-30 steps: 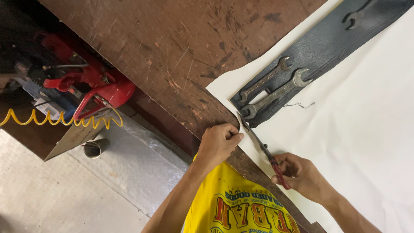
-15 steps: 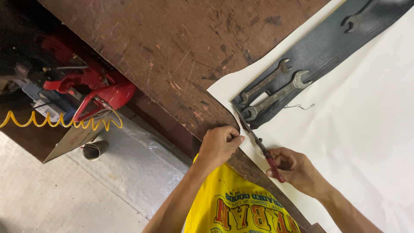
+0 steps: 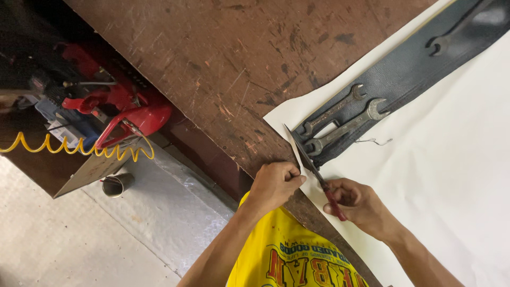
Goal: The person places a black plastic template on a white fabric sheet and secures it with two wrenches. They then use scissors to cut the fabric along the template's edge, producing a shaped piece. The person removes the template and wrenches, leaving the cut fabric on the table.
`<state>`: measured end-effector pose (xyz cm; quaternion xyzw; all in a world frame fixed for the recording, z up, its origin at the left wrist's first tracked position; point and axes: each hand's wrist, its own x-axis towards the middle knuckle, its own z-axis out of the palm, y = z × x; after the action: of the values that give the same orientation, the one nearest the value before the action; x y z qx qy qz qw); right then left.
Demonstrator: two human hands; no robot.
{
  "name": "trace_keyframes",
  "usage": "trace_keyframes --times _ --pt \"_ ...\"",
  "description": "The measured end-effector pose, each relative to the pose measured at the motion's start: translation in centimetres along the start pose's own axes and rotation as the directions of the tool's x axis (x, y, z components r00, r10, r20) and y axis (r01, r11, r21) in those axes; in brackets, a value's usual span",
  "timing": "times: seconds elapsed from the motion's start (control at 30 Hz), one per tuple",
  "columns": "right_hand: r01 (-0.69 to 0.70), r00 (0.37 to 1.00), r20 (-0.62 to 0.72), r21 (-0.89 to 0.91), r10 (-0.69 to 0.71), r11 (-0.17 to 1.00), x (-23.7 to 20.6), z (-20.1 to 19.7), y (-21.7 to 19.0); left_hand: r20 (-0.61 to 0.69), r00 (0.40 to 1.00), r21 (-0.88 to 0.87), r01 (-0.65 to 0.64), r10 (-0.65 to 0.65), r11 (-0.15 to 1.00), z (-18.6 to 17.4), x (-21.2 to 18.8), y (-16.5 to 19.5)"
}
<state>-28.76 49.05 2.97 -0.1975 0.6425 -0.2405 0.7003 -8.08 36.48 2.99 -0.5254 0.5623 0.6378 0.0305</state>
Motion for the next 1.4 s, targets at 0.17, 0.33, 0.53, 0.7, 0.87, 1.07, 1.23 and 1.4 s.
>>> trace_keyframes --times 0.17,0.33,0.53,0.7,0.87,1.07,1.23,1.4 --pt "-0.073 0.997 -0.024 -0.086 0.071 0.994 0.1 0.1 -0.8 0.017 1.0 -0.014 0.022 -0.022 1.0 -0.1 -0.1 -0.1" --pt "-0.039 0.999 -0.021 -0.046 0.038 0.998 1.4 0.7 -2.1 0.016 0.998 0.051 -0.057 0.056 0.997 -0.2 0.0 -0.1" --pt "0.007 1.0 0.012 0.017 -0.007 1.0 1.8 1.1 -2.9 0.025 1.0 0.051 -0.013 0.012 0.999 -0.4 0.0 0.0" --pt "-0.058 0.997 -0.047 -0.066 0.054 0.996 1.7 1.5 -3.4 0.035 0.999 0.054 -0.022 0.02 0.998 -0.6 0.0 0.2" --pt "-0.013 1.0 -0.012 -0.042 0.012 0.999 2.4 1.8 -4.5 0.067 0.997 0.091 -0.037 0.031 0.995 -0.8 0.0 0.2" --pt "0.044 0.999 0.007 -0.081 -0.044 0.996 1.8 2.5 -5.2 0.07 0.996 0.2 -0.069 0.056 0.977 -0.3 0.2 -0.5" --pt "0.072 0.997 0.036 0.031 -0.073 0.997 -1.4 3.4 -4.5 0.516 0.843 0.301 -0.342 0.149 0.89 1.2 -2.9 -1.6" --pt "0.268 0.961 -0.145 0.263 -0.237 0.927 -5.2 5.0 -2.3 0.685 0.687 0.23 -0.522 0.244 0.821 1.9 -5.2 -0.8"
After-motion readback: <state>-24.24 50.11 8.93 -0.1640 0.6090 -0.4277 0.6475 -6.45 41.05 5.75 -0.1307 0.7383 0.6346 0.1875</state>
